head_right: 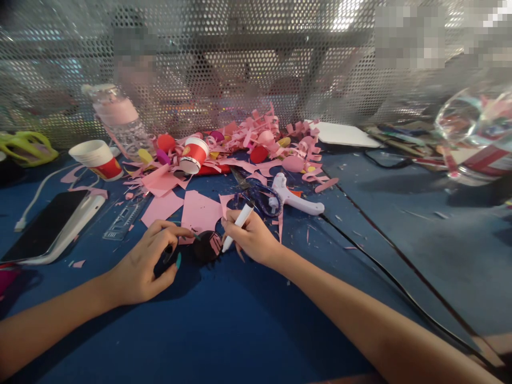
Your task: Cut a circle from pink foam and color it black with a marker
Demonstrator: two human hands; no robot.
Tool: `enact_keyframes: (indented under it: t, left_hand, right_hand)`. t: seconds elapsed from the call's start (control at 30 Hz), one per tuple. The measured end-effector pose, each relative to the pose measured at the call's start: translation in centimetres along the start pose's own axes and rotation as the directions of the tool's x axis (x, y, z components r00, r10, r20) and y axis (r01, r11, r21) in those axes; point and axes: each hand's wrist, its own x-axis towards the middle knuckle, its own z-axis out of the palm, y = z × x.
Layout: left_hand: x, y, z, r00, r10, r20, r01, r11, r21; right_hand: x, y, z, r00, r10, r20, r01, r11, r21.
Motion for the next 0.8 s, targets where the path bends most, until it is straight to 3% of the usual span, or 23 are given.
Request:
enact_keyframes:
  t: [0.8]
  left_hand:
    - [-0.13,-0.09,0.09,1.000,0.003,-0.002,-0.003,1.000,-0.004]
  right_hand:
    - [0.02,0.10,0.00,0.997,-0.011,0.071,0.009,0.999,0.039]
